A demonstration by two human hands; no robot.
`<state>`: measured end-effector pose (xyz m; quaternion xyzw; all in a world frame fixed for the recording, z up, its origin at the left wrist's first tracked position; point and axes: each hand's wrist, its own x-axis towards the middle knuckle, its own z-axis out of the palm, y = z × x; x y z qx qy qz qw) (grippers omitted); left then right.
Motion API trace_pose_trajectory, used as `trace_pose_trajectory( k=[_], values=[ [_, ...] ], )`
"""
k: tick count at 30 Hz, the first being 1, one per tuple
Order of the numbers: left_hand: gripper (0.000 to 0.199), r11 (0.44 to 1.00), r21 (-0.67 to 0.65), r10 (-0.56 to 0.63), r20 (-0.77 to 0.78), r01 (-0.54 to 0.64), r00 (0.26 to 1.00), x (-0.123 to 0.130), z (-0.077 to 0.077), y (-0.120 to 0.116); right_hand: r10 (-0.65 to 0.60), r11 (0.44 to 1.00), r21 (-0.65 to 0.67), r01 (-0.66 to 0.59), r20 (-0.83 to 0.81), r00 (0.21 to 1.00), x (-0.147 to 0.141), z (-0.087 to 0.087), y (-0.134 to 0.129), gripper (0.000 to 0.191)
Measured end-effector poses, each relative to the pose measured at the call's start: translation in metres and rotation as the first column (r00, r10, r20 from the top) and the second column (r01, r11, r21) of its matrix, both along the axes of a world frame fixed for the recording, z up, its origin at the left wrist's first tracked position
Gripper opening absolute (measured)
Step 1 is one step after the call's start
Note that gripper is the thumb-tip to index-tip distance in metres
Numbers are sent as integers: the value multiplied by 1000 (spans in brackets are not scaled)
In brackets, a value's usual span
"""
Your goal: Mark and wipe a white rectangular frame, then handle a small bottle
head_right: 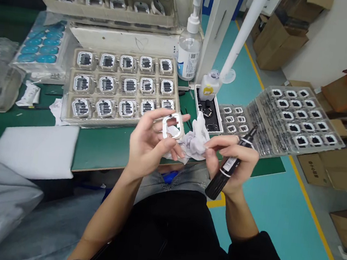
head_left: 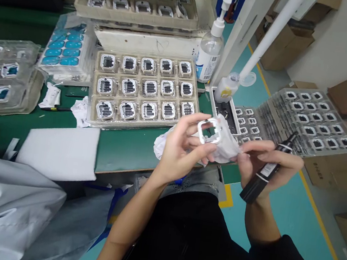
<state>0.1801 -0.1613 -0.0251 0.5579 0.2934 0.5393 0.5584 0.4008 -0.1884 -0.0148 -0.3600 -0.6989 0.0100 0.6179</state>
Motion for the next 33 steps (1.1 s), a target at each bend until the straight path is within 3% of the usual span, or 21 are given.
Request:
trace_pose_trajectory(
  k=[3, 8, 11, 16, 24, 28, 33],
  values=[
    [76, 988, 4, -155, 116, 156, 981, 15, 2, 16, 111, 993, -38, -110, 26, 994, 2, -2, -2, 41],
    [58, 981, 160, -144, 187, 114, 972, 17, -16, 25, 182, 983, -47, -179, 84, 980, 12, -7, -11, 49],
    [54, 970, 238, -74, 152, 36, 986, 9, -24, 16, 114, 993, -38, -110, 144, 983, 16, -15, -18, 47],
    [63, 911, 384, 112, 124, -152, 986, -4, -39, -7, -149, 989, 33, 145, 196, 969, 9, -29, -26, 51],
    [86, 815, 573, 110, -4, -88, 994, -21, -58, -37, -110, 992, -27, 124, 307, 945, -12, -21, -36, 34],
    [83, 831, 551, 97, -11, -75, 995, -17, -65, -49, -199, 980, 80, 184, 258, 945, -10, -25, -31, 36],
    [72, 927, 371, 18, 121, -62, 992, 8, -69, -60, -237, 956, 227, 185, 231, 944, -5, -37, -16, 21]
  ],
)
